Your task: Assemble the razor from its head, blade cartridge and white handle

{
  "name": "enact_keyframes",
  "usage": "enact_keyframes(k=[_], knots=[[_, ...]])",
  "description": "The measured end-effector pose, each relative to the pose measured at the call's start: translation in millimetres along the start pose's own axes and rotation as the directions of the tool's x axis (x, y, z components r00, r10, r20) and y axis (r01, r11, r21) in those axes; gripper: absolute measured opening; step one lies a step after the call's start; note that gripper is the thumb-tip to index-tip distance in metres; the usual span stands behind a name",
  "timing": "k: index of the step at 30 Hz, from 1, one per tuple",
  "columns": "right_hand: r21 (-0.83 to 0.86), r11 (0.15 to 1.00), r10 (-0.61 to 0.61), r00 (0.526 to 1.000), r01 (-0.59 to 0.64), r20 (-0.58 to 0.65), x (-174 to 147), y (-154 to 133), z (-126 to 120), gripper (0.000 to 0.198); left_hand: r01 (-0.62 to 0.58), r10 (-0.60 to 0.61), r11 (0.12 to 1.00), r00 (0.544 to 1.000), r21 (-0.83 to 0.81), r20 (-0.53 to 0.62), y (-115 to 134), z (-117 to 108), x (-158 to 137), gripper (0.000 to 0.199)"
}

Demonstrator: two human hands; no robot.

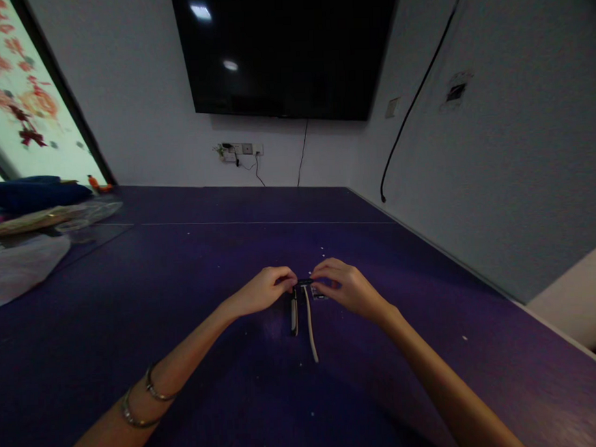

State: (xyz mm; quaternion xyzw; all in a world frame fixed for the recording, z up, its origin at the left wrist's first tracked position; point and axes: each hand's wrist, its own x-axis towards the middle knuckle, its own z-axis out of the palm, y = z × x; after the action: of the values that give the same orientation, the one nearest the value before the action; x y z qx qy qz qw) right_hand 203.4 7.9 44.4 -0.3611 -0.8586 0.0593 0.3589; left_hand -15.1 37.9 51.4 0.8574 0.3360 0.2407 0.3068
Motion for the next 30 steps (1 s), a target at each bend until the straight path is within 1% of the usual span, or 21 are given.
enact_keyframes(k=[2, 5, 6, 8, 10, 13, 16, 20, 25, 30], knots=[[0.018, 1.0, 0.016, 1.0, -0.016, -0.003, -0.6, 7.7, 0.0, 0.015, 0.011, -0.012, 1.0, 0.999, -0.017, -0.039, -3.4, 5.4, 1.0, 0.028], [0.067, 0.995, 0.08, 0.997, -0.079, -0.011, -4.1, 30.5, 2.6, 0.016, 0.062, -0.06, 0.998, 0.99, 0.015, -0.126, -15.8, 19.5, 4.5, 0.047], [0.081, 0.991, 0.103, 0.995, -0.102, -0.012, -6.1, 40.4, 4.4, 0.015, 0.076, -0.068, 0.995, 0.989, 0.059, -0.128, -21.3, 25.2, 6.4, 0.052], [0.096, 0.985, 0.144, 0.989, -0.143, -0.009, -11.5, 60.7, 9.4, 0.015, 0.079, -0.049, 0.978, 0.987, 0.193, -0.155, -32.2, 36.6, 11.6, 0.059], [0.097, 0.979, 0.178, 0.984, -0.177, 0.003, -17.7, 78.6, 15.6, 0.014, 0.06, -0.022, 0.945, 0.992, 0.32, -0.122, -41.0, 46.8, 18.8, 0.062], [0.092, 0.977, 0.192, 0.981, -0.194, 0.027, -26.1, 96.4, 25.1, 0.013, 0.041, -0.013, 0.904, 0.998, 0.426, -0.068, -48.5, 59.0, 32.1, 0.066], [0.095, 0.977, 0.187, 0.982, -0.19, 0.039, -31.4, 104.8, 32.6, 0.012, 0.043, -0.028, 0.877, 0.999, 0.478, -0.038, -50.8, 68.6, 44.8, 0.07], [0.095, 0.973, 0.206, 0.976, -0.212, 0.07, -35.0, 108.5, 38.4, 0.012, 0.008, -0.017, 0.86, 1.0, 0.51, 0.013, -50.9, 78.5, 54.4, 0.073], [0.087, 0.97, 0.218, 0.972, -0.226, 0.091, -37.4, 108.9, 41.1, 0.012, -0.017, 0.005, 0.845, 1.0, 0.534, 0.024, -52.1, 86.2, 55.7, 0.068], [0.065, 0.965, 0.245, 0.963, -0.253, 0.109, -38.2, 110.6, 43.2, 0.012, -0.031, 0.028, 0.837, 1.0, 0.547, 0.014, -54.5, 88.5, 54.9, 0.065]])
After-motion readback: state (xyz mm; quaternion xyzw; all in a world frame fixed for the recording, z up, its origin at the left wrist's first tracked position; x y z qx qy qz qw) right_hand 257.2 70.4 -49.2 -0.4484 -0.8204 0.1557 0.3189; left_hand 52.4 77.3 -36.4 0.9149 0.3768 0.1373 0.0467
